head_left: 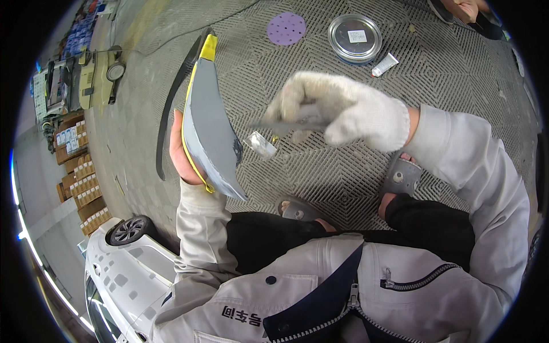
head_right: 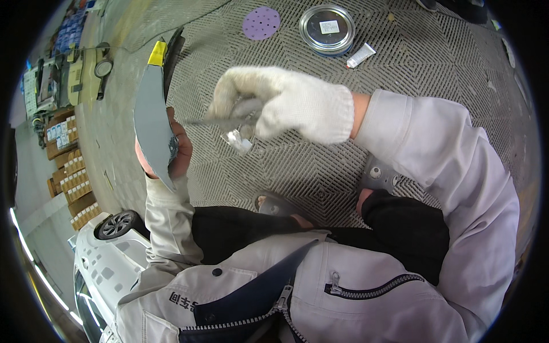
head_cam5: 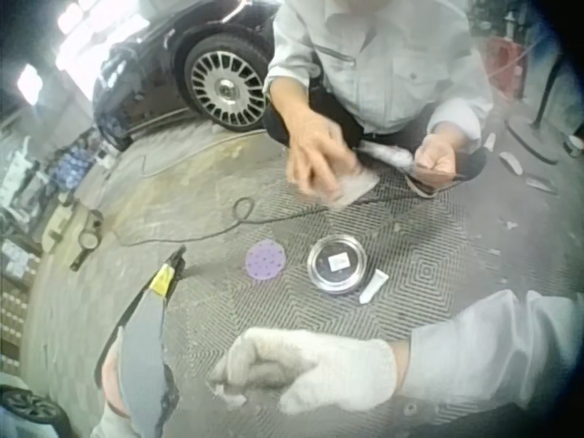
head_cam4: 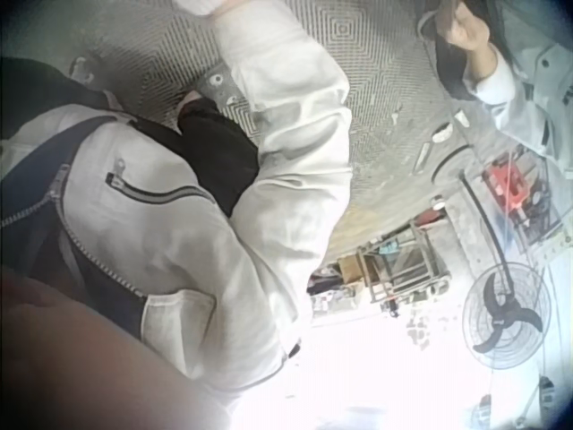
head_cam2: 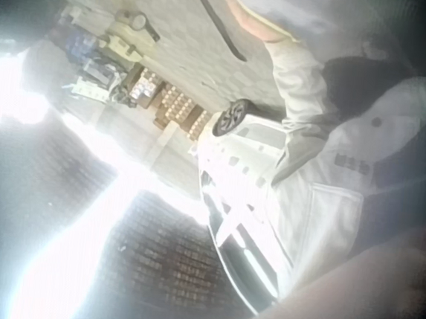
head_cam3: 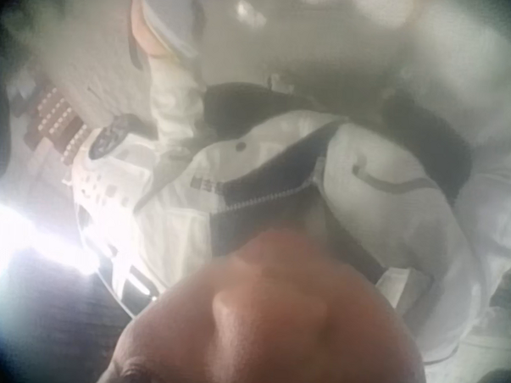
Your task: The person applies a grey compound from a small packet onto a black rectangular panel using a small metal spatula. They spread the compound evenly across the surface of the panel, which is marked with yellow tape.
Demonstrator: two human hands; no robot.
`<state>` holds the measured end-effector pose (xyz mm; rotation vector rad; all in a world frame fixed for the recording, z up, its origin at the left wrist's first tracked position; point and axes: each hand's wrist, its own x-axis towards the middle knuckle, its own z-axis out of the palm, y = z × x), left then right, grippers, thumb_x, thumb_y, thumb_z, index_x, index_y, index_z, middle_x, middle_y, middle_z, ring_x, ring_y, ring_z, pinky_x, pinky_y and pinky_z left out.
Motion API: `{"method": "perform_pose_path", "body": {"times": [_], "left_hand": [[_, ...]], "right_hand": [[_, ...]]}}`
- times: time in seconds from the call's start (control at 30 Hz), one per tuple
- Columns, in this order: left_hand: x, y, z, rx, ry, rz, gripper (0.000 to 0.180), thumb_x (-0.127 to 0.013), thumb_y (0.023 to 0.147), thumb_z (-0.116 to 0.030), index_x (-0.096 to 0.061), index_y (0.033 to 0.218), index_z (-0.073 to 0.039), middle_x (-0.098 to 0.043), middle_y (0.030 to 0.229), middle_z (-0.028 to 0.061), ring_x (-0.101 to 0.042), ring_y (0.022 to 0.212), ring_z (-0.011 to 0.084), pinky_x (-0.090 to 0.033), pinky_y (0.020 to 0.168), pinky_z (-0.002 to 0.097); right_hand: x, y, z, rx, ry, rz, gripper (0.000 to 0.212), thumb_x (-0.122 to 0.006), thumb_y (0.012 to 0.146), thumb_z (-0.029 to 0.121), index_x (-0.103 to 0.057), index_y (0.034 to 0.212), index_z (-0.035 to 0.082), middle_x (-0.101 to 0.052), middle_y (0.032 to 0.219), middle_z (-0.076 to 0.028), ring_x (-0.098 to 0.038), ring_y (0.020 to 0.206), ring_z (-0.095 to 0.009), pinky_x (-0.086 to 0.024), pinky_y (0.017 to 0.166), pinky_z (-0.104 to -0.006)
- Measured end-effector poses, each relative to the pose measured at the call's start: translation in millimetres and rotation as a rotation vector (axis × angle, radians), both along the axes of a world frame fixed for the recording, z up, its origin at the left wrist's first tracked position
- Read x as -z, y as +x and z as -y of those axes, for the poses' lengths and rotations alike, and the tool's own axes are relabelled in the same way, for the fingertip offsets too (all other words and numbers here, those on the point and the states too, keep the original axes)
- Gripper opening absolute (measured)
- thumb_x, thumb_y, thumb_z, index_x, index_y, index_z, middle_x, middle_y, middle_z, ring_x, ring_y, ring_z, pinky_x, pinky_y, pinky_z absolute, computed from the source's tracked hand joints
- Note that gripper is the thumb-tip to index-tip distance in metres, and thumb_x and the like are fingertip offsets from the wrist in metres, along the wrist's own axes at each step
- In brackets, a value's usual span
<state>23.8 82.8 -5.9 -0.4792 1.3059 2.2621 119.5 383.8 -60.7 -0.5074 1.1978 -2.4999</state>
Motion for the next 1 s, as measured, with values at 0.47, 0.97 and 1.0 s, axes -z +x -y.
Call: {"method": "perform_pose_path", "body": {"times": [0.47, 0.97, 1.0], "left_hand": [[5, -7, 15, 0.144, 0.193, 0.015, 0.022, -0.061, 0.113, -0.02, -0.064, 0.122, -0.001, -0.065, 0.099, 0.0028, -0.055, 0.068, 0.0072, -0.044, 0.057, 0.0246], [-1, -4, 11, 0.197, 0.2, -0.01, 0.025, -0.058, 0.116, -0.026, -0.068, 0.121, -0.004, -0.065, 0.091, 0.0019, -0.058, 0.067, 0.0097, -0.049, 0.057, 0.026], [-1, -2, 9, 0.192, 0.192, -0.014, 0.026, -0.058, 0.116, -0.028, -0.068, 0.12, -0.005, -0.067, 0.09, 0.0025, -0.06, 0.068, 0.0107, -0.05, 0.058, 0.0263]], "right_hand": [[1, -35, 20, 0.252, 0.0, 0.099, 0.047, -0.067, 0.092, 0.009, -0.068, 0.138, 0.002, -0.068, 0.105, -0.005, -0.069, 0.091, -0.012, -0.058, 0.085, -0.028], [-12, 3, 5, -0.059, 0.076, -0.167, 0.051, -0.079, 0.085, 0.017, -0.066, 0.132, 0.001, -0.066, 0.129, -0.011, -0.065, 0.121, -0.026, -0.056, 0.11, -0.043], [-11, 5, 2, -0.092, 0.097, -0.22, 0.055, -0.083, 0.084, 0.027, -0.066, 0.13, 0.001, -0.067, 0.129, -0.012, -0.065, 0.121, -0.026, -0.057, 0.109, -0.0422]]}}
